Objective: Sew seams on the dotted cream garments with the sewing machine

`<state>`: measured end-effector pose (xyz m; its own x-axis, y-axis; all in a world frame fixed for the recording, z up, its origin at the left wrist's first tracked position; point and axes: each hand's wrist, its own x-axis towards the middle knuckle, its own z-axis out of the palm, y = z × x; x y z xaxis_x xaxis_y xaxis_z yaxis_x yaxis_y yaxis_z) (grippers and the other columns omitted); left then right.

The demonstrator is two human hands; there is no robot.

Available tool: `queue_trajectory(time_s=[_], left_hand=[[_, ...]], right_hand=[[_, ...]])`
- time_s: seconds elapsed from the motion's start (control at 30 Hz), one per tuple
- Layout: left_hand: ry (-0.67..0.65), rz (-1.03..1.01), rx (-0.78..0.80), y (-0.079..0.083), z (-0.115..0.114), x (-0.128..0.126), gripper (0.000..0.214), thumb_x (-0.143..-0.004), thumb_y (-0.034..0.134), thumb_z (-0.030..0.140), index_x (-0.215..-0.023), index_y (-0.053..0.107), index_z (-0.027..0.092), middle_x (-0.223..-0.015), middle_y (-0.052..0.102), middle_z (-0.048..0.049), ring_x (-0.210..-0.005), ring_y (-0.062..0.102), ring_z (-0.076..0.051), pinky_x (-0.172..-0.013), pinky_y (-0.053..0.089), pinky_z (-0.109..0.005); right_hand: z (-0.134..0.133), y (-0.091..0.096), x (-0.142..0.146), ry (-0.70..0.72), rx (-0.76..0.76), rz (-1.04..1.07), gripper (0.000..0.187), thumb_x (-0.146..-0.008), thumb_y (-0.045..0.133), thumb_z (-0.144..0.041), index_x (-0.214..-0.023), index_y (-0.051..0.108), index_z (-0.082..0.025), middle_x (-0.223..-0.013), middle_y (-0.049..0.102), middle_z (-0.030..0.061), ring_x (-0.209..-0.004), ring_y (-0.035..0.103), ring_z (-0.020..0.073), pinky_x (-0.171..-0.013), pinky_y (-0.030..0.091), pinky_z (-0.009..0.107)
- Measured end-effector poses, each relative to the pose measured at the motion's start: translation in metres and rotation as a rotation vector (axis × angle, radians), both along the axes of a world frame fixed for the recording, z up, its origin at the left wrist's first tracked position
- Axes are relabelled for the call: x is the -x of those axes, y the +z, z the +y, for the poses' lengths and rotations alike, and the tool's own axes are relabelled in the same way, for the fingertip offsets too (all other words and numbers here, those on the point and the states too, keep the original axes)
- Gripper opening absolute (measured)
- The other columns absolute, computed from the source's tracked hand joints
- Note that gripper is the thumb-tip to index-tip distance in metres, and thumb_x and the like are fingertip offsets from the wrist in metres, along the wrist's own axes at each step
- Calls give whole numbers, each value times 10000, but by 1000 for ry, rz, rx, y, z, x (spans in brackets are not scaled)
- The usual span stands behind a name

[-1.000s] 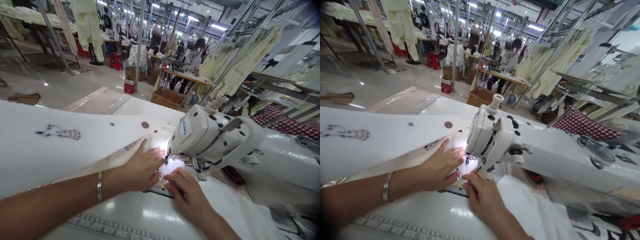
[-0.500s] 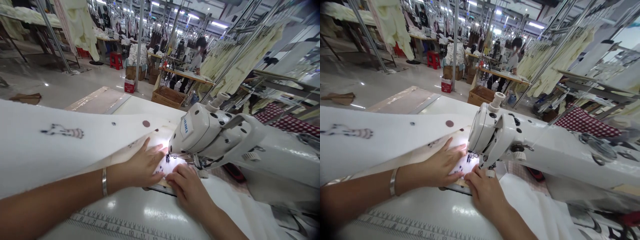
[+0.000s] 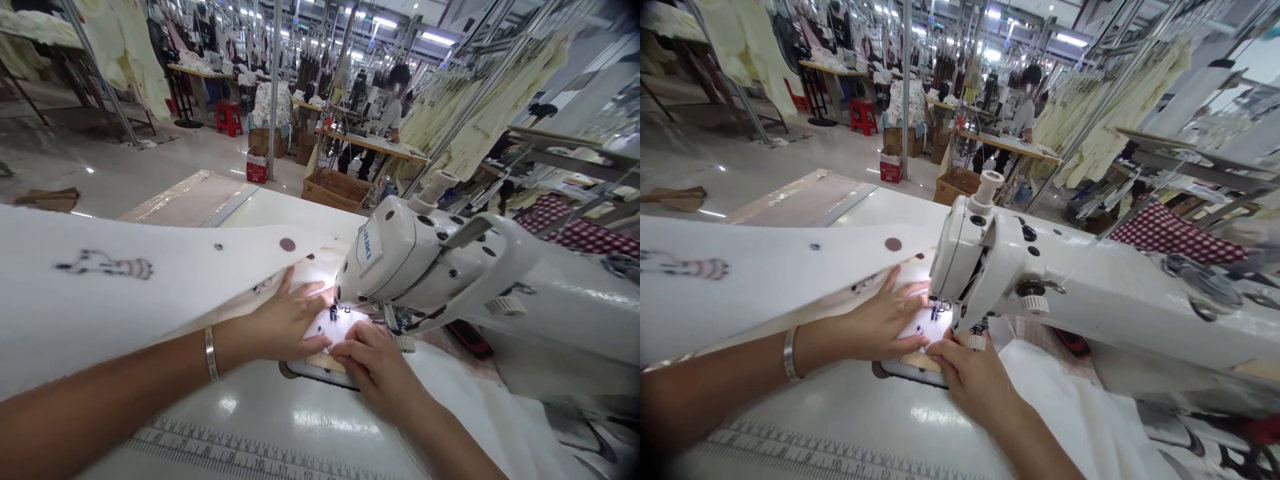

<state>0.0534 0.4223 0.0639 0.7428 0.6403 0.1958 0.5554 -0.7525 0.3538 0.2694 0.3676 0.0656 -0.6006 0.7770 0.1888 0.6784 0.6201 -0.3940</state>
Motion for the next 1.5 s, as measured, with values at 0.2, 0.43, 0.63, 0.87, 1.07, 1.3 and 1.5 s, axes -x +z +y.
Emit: queue_trajectory(time_s=[0.2, 0.43, 0.63, 0.87, 1.07, 1.3, 1.5], left_hand=[[19, -7, -68, 4, -7, -3, 420, -889, 474, 442, -1197, 468, 156, -1346, 474, -185, -1338, 312, -309, -1065, -32, -668], [-108, -112, -179, 5, -11, -5, 221, -915, 445, 239, -801, 615, 156, -888, 630, -58, -867, 551, -183, -965, 379, -414], [-129, -127, -135, 2, -4, 1, 164, -926, 488, 276, -879, 626, 200, -969, 644, -19, -893, 567, -165, -990, 316, -428], [-143, -119, -205, 4, -6, 1, 220, -935, 466, 238, -797, 634, 207, -930, 642, -9, -846, 554, -147, -1026, 279, -436], [-205, -101, -271, 3, -2, -1, 230, -916, 496, 199, -719, 615, 194, -845, 637, -4, -805, 548, -136, -974, 331, -385], [-194, -86, -214, 11, -3, 0, 251, -916, 485, 195, -719, 639, 201, -856, 641, -8, -786, 558, -130, -976, 338, -399], [-155, -107, -189, 8, -3, 0, 228, -916, 499, 241, -756, 660, 223, -909, 637, -10, -800, 563, -133, -1033, 273, -471]], right_hand=[[2, 10, -2, -7, 67, -13, 230, -902, 452, -175, -948, 659, -263, -860, 591, 42, -840, 551, 189, -769, 390, 363], [-4, 3, 7, -36, -39, 55, 159, -878, 488, -167, -875, 637, -223, -782, 601, 19, -744, 559, 166, -728, 384, 345], [-4, -1, 6, -17, -85, 101, 164, -869, 506, -154, -902, 646, -232, -815, 612, 18, -779, 575, 163, -717, 406, 322], [-3, 0, 6, -20, -6, 169, 189, -865, 509, -136, -909, 657, -244, -809, 592, 8, -786, 557, 154, -730, 414, 323], [-3, 0, 5, 2, 7, 179, 180, -875, 510, -144, -920, 657, -238, -817, 588, 16, -787, 559, 151, -721, 434, 314], [-2, -2, 2, -43, -35, 263, 134, -878, 517, -185, -931, 630, -231, -820, 606, 11, -765, 574, 145, -685, 457, 295], [1, -6, -1, -47, -130, 110, 159, -883, 510, -191, -962, 641, -235, -890, 618, 48, -823, 585, 180, -698, 458, 328]])
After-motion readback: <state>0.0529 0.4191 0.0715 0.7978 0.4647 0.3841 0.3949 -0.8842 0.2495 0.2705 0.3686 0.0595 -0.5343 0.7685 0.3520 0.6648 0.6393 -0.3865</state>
